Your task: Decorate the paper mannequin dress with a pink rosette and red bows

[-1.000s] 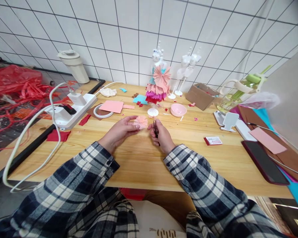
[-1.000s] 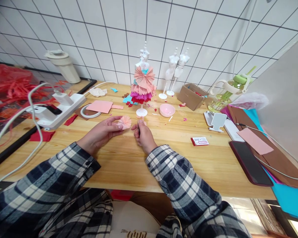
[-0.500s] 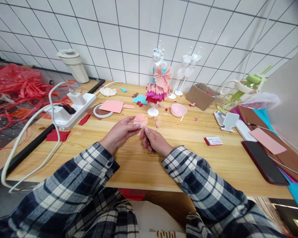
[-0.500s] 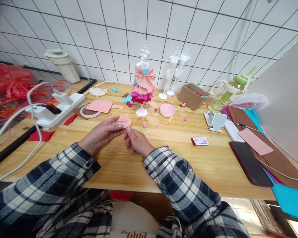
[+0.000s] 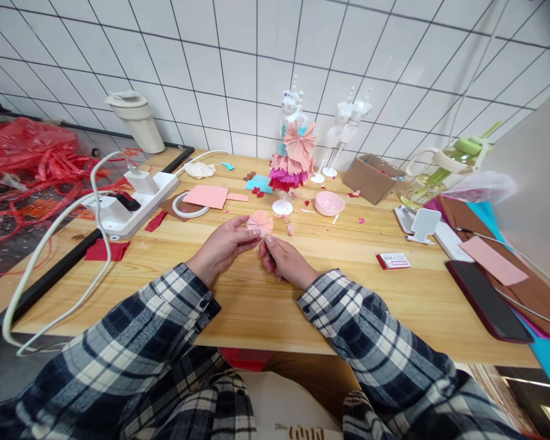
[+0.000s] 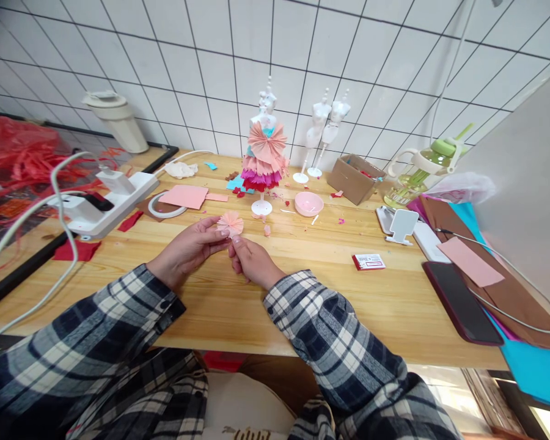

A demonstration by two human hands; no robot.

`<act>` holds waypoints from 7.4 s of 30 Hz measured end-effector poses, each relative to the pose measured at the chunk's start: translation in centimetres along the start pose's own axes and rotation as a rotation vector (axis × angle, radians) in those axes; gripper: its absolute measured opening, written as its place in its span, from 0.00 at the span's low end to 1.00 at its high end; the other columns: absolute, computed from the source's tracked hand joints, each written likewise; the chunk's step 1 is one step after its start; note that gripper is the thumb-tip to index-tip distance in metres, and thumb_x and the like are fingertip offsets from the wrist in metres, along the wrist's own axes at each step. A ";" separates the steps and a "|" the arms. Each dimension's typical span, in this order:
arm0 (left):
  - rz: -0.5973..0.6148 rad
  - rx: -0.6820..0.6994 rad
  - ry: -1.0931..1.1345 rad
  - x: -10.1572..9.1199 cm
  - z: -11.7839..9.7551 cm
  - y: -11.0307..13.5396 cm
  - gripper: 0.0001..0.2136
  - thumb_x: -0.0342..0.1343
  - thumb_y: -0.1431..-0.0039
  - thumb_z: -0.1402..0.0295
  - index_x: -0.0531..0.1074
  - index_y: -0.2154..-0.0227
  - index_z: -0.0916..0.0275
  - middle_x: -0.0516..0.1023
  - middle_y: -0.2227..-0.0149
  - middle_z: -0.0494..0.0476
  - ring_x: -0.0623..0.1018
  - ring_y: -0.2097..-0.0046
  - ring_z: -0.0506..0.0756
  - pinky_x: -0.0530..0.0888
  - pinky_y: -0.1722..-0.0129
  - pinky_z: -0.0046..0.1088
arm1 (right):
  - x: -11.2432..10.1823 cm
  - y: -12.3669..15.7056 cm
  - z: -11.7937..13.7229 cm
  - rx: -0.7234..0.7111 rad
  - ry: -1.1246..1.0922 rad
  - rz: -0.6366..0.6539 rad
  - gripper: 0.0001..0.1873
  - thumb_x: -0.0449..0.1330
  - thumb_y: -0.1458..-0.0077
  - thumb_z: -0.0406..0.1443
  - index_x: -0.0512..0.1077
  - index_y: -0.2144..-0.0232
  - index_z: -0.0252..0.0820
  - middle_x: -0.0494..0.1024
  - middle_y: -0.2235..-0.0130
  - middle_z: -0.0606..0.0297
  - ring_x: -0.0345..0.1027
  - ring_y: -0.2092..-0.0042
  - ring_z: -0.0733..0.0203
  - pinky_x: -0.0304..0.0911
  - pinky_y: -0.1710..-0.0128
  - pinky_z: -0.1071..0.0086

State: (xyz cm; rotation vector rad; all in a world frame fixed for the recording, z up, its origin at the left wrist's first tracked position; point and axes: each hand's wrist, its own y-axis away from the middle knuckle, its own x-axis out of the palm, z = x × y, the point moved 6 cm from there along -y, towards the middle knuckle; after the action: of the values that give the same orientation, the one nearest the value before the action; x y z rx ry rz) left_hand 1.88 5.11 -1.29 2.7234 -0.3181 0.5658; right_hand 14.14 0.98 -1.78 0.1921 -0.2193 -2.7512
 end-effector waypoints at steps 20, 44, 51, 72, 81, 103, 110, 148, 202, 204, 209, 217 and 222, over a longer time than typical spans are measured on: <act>0.022 0.000 0.001 0.1 0.0 0.0 0.21 0.68 0.57 0.77 0.72 0.57 0.65 0.81 0.64 0.57 0.80 0.65 0.50 0.77 0.62 0.24 | -0.1 0.0 0.4 0.001 -0.040 -0.033 0.18 0.45 0.33 0.41 0.58 0.75 0.42 0.58 0.84 0.78 0.49 0.84 0.73 0.48 0.84 0.78; 0.056 -0.022 -0.029 0.0 -0.6 0.4 0.17 0.67 0.54 0.77 0.73 0.59 0.65 0.80 0.62 0.58 0.81 0.63 0.52 0.78 0.62 0.26 | -0.5 -0.4 -0.6 0.017 0.020 0.015 0.26 0.44 0.35 0.53 0.66 0.71 0.40 0.63 0.84 0.75 0.49 0.86 0.73 0.46 0.88 0.78; 0.066 -0.020 -0.032 -0.1 -0.5 0.3 0.17 0.67 0.55 0.78 0.74 0.60 0.64 0.80 0.63 0.58 0.81 0.64 0.52 0.78 0.63 0.25 | -0.4 -0.2 -0.4 0.032 -0.031 0.023 0.25 0.45 0.34 0.51 0.66 0.73 0.40 0.60 0.85 0.76 0.48 0.86 0.73 0.45 0.88 0.78; 0.090 -0.021 -0.038 0.1 -0.5 0.4 0.20 0.68 0.57 0.79 0.73 0.59 0.64 0.81 0.63 0.58 0.81 0.66 0.52 0.78 0.64 0.25 | -0.5 -0.2 -0.5 0.034 -0.055 0.042 0.26 0.47 0.37 0.54 0.66 0.74 0.40 0.59 0.86 0.76 0.47 0.86 0.73 0.44 0.87 0.77; 0.093 -0.017 -0.032 0.0 -0.5 0.3 0.19 0.67 0.57 0.79 0.74 0.59 0.64 0.81 0.63 0.58 0.81 0.65 0.52 0.78 0.62 0.27 | -0.4 -0.2 -0.3 0.044 -0.068 0.032 0.25 0.48 0.36 0.51 0.65 0.76 0.40 0.58 0.85 0.77 0.46 0.85 0.74 0.44 0.85 0.77; 0.038 0.039 -0.051 -0.2 -0.2 -0.1 0.20 0.70 0.57 0.75 0.72 0.58 0.65 0.81 0.65 0.54 0.80 0.64 0.49 0.77 0.60 0.23 | -0.3 -0.5 -0.6 0.042 -0.071 0.020 0.26 0.45 0.36 0.54 0.64 0.73 0.41 0.62 0.85 0.76 0.50 0.85 0.71 0.49 0.88 0.79; 0.037 0.024 -0.030 -0.2 0.0 -0.1 0.21 0.69 0.57 0.76 0.72 0.58 0.64 0.80 0.67 0.53 0.80 0.66 0.49 0.77 0.61 0.23 | -0.3 -0.5 -0.8 0.069 -0.071 0.010 0.23 0.47 0.35 0.51 0.63 0.75 0.42 0.59 0.86 0.76 0.49 0.85 0.71 0.48 0.89 0.79; 0.022 0.080 -0.009 0.0 -0.6 0.1 0.18 0.68 0.55 0.75 0.73 0.59 0.64 0.81 0.64 0.56 0.80 0.64 0.50 0.77 0.62 0.23 | -0.2 -0.4 -0.5 0.035 -0.107 0.027 0.24 0.44 0.35 0.53 0.61 0.73 0.42 0.67 0.84 0.74 0.52 0.86 0.72 0.51 0.86 0.78; 0.002 0.104 -0.052 0.2 -0.6 0.2 0.20 0.70 0.57 0.74 0.73 0.58 0.66 0.83 0.65 0.58 0.81 0.64 0.51 0.76 0.59 0.24 | -0.3 -0.1 0.1 0.036 -0.078 0.018 0.23 0.41 0.33 0.49 0.62 0.72 0.42 0.65 0.83 0.74 0.53 0.85 0.71 0.52 0.86 0.78; 0.002 0.118 -0.060 0.2 -0.7 0.1 0.20 0.70 0.57 0.74 0.73 0.59 0.66 0.83 0.66 0.58 0.81 0.65 0.50 0.76 0.60 0.23 | -0.4 -0.1 0.0 0.033 -0.083 -0.002 0.24 0.42 0.34 0.51 0.62 0.72 0.42 0.64 0.83 0.75 0.53 0.85 0.71 0.53 0.86 0.78; 0.019 0.105 -0.059 0.3 -0.5 0.2 0.19 0.70 0.57 0.74 0.74 0.60 0.66 0.82 0.66 0.58 0.81 0.64 0.51 0.76 0.59 0.25 | -0.5 -0.3 -0.4 0.043 -0.105 -0.020 0.25 0.43 0.35 0.54 0.61 0.72 0.42 0.65 0.83 0.75 0.53 0.85 0.71 0.53 0.86 0.78; 0.044 0.087 -0.060 0.5 -0.3 0.3 0.18 0.70 0.57 0.73 0.74 0.61 0.66 0.82 0.65 0.58 0.80 0.64 0.52 0.76 0.58 0.27 | -0.3 -0.5 -0.3 0.014 -0.153 -0.017 0.24 0.42 0.35 0.54 0.60 0.71 0.43 0.68 0.82 0.74 0.54 0.86 0.71 0.54 0.86 0.78; 0.041 0.082 -0.040 0.4 -0.2 0.2 0.18 0.70 0.57 0.73 0.74 0.61 0.65 0.82 0.65 0.56 0.80 0.64 0.51 0.76 0.58 0.26 | -0.4 -0.5 -0.2 -0.002 -0.154 -0.014 0.22 0.43 0.35 0.52 0.59 0.72 0.43 0.68 0.83 0.74 0.54 0.86 0.71 0.55 0.86 0.77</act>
State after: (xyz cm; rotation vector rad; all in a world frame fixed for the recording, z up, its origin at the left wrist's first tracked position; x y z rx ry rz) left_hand 2.10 4.97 -0.89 2.8163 -0.3687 0.5480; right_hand 14.33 1.54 -2.07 -0.0190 -0.2574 -2.7822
